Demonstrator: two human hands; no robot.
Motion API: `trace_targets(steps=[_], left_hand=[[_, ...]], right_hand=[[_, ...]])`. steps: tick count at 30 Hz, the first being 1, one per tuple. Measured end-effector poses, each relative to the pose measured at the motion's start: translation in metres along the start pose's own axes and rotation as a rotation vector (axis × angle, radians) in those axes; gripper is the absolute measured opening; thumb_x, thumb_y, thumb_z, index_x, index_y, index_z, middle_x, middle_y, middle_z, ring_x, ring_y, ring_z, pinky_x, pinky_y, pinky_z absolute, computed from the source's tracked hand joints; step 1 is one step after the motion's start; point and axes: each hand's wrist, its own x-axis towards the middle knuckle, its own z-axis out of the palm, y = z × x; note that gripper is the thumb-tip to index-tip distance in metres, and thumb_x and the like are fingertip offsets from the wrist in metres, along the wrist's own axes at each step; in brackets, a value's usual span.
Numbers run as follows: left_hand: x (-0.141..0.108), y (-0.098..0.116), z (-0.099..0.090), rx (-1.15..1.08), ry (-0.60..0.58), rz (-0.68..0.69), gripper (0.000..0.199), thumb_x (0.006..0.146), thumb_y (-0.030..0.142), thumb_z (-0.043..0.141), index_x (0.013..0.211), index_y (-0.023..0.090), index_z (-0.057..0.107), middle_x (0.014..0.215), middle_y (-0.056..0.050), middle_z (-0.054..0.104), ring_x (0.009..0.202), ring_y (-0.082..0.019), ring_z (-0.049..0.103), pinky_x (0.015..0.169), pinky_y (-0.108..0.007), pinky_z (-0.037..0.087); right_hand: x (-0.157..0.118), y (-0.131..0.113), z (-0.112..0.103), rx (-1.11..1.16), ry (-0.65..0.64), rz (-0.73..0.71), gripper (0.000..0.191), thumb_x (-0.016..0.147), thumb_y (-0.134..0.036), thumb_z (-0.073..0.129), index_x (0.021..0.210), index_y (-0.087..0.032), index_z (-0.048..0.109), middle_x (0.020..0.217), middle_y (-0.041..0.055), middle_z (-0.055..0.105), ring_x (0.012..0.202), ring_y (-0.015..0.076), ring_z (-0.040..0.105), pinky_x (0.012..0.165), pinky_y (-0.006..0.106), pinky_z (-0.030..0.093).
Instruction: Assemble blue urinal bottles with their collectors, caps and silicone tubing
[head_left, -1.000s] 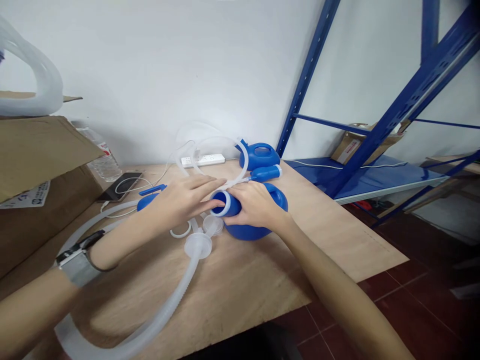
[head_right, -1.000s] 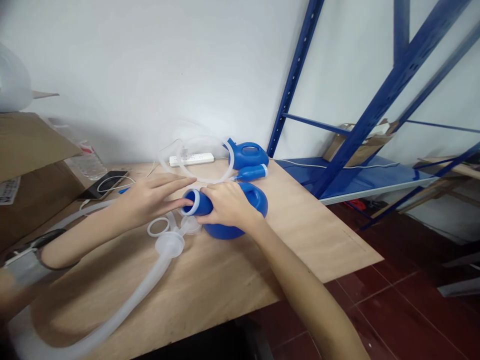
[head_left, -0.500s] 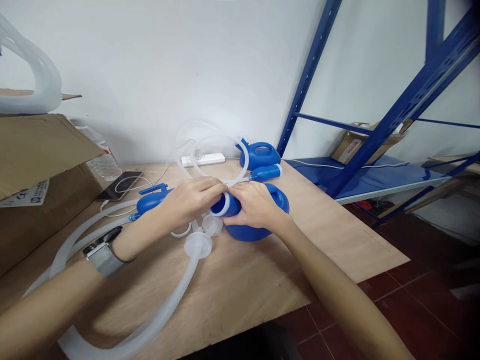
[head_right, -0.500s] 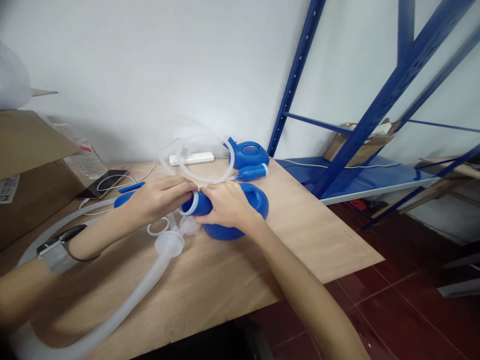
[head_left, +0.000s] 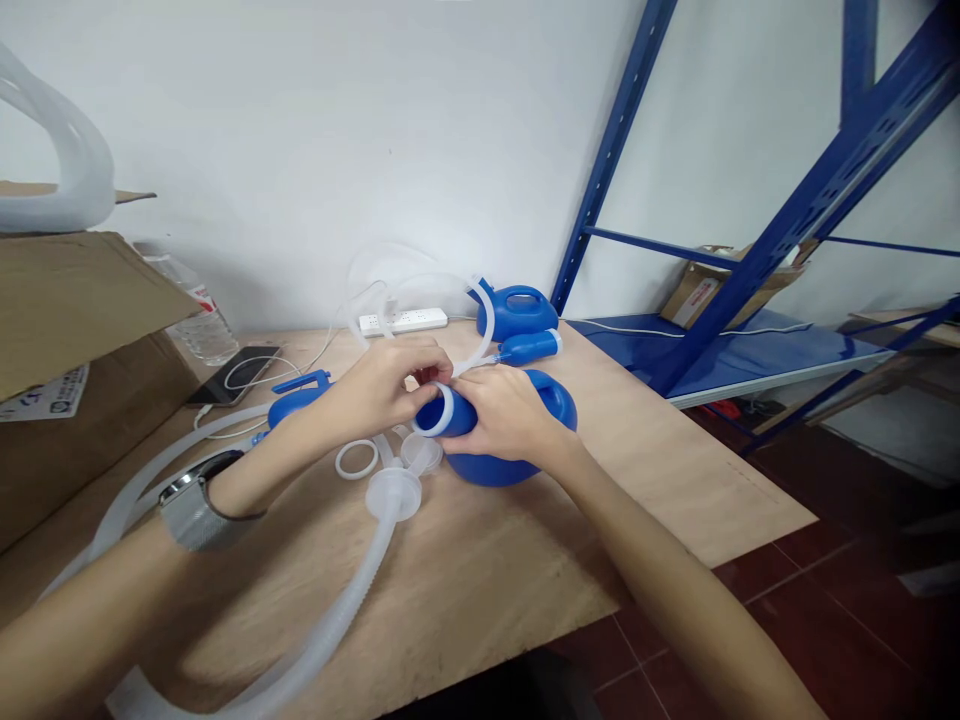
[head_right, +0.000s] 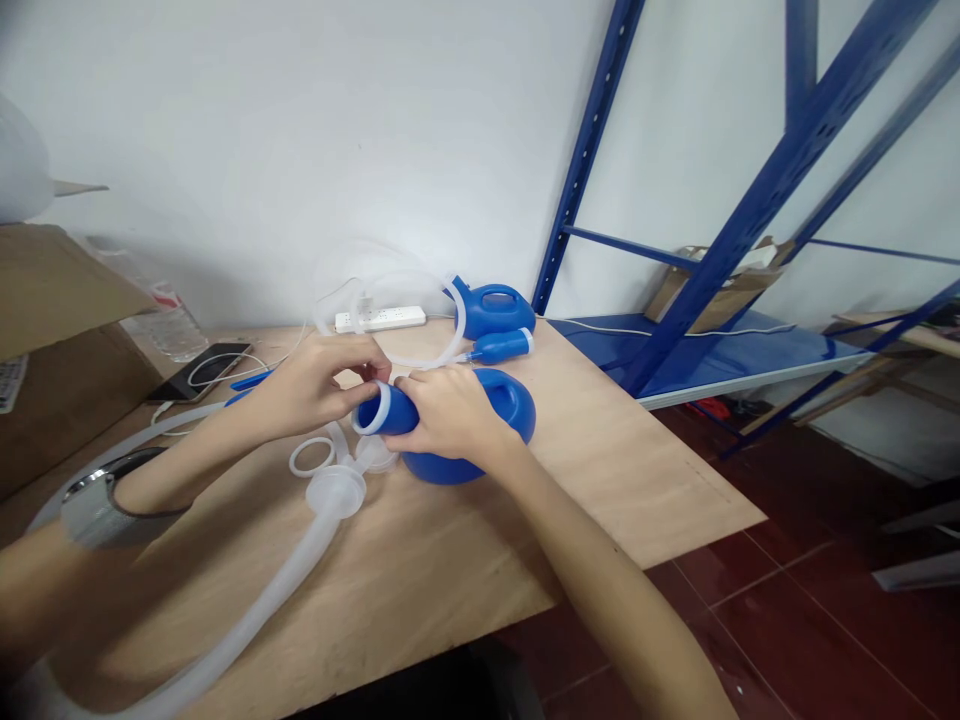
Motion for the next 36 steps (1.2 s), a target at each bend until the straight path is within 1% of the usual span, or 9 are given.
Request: trace_targets(steps=[4, 8, 11, 14, 17, 22, 30, 33, 36], left_hand=[[0.004, 0.003, -0.004, -0.086, -0.035, 0.066, 0.016, 0.090, 0.011, 0.058, 0.087, 0.020, 0.070, 0.087, -0.001, 0.075, 0.080, -0.015, 0.069, 0.076, -0.027, 0.054], [0.009, 0.007, -0.007, -0.063, -0.102, 0.125, 0.024, 0.094, 0.008, 0.055, 0.084, 0.021, 0.073, 0.087, -0.001, 0.075, 0.082, -0.015, 0.070, 0.076, -0.026, 0.053], [0.006, 0.006, -0.006, -0.033, -0.066, 0.102, 0.019, 0.096, 0.012, 0.059, 0.090, 0.020, 0.075, 0.090, -0.002, 0.076, 0.082, -0.015, 0.071, 0.077, -0.026, 0.056], [-0.007, 0.007, -0.001, -0.026, 0.030, 0.031, 0.017, 0.097, 0.018, 0.062, 0.100, 0.019, 0.079, 0.097, -0.005, 0.079, 0.087, -0.017, 0.073, 0.077, -0.028, 0.060], [-0.023, 0.011, 0.005, -0.058, 0.098, -0.060, 0.022, 0.100, 0.028, 0.065, 0.113, 0.021, 0.081, 0.114, -0.008, 0.081, 0.099, -0.021, 0.077, 0.081, -0.031, 0.065], [-0.036, 0.019, 0.005, -0.112, 0.115, -0.133, 0.034, 0.098, 0.045, 0.074, 0.124, 0.026, 0.082, 0.130, -0.010, 0.080, 0.122, -0.031, 0.075, 0.107, -0.046, 0.063], [-0.038, 0.011, 0.003, -0.237, 0.074, -0.124, 0.042, 0.093, 0.039, 0.082, 0.133, 0.028, 0.078, 0.134, -0.010, 0.078, 0.121, -0.029, 0.076, 0.099, -0.039, 0.068], [-0.039, 0.011, 0.003, -0.240, 0.074, -0.130, 0.044, 0.092, 0.037, 0.083, 0.135, 0.029, 0.077, 0.133, -0.010, 0.078, 0.121, -0.027, 0.076, 0.096, -0.036, 0.068], [-0.040, 0.012, 0.003, -0.214, 0.096, -0.116, 0.044, 0.092, 0.035, 0.085, 0.134, 0.028, 0.078, 0.133, -0.009, 0.079, 0.123, -0.028, 0.075, 0.104, -0.040, 0.065]], right_hand=[[0.000, 0.000, 0.001, 0.010, 0.014, 0.008, 0.044, 0.082, -0.054, 0.084, 0.105, -0.017, 0.076, 0.103, 0.0110, 0.082, 0.094, 0.0321, 0.076, 0.076, 0.037, 0.043], [0.000, 0.000, 0.001, 0.011, 0.019, 0.029, 0.039, 0.082, -0.054, 0.083, 0.097, -0.019, 0.075, 0.098, 0.0091, 0.081, 0.090, 0.0308, 0.075, 0.074, 0.036, 0.042], [-0.002, 0.001, -0.002, 0.024, 0.004, 0.013, 0.046, 0.085, -0.060, 0.080, 0.101, -0.017, 0.075, 0.100, 0.0105, 0.081, 0.093, 0.0325, 0.076, 0.077, 0.038, 0.046], [-0.005, 0.004, -0.009, 0.070, -0.045, -0.043, 0.056, 0.093, -0.063, 0.071, 0.120, -0.015, 0.072, 0.112, 0.0136, 0.081, 0.102, 0.0348, 0.076, 0.089, 0.043, 0.051], [-0.007, 0.009, -0.016, 0.146, -0.106, -0.118, 0.051, 0.104, -0.054, 0.058, 0.139, -0.017, 0.065, 0.131, 0.0143, 0.078, 0.119, 0.0354, 0.073, 0.107, 0.052, 0.050], [-0.006, 0.020, -0.020, 0.277, -0.159, -0.198, 0.057, 0.113, -0.057, 0.039, 0.154, -0.022, 0.056, 0.153, 0.0118, 0.068, 0.144, 0.0339, 0.061, 0.125, 0.060, 0.038], [-0.002, 0.023, -0.023, 0.322, -0.215, -0.176, 0.058, 0.112, -0.062, 0.040, 0.146, -0.023, 0.065, 0.127, 0.0110, 0.079, 0.128, 0.0344, 0.068, 0.115, 0.056, 0.047], [-0.002, 0.023, -0.024, 0.337, -0.236, -0.171, 0.057, 0.112, -0.062, 0.040, 0.148, -0.025, 0.064, 0.134, 0.0097, 0.077, 0.129, 0.0334, 0.068, 0.118, 0.056, 0.044], [-0.002, 0.021, -0.026, 0.358, -0.245, -0.163, 0.056, 0.111, -0.061, 0.041, 0.151, -0.028, 0.062, 0.152, 0.0073, 0.069, 0.138, 0.0335, 0.063, 0.124, 0.058, 0.037]])
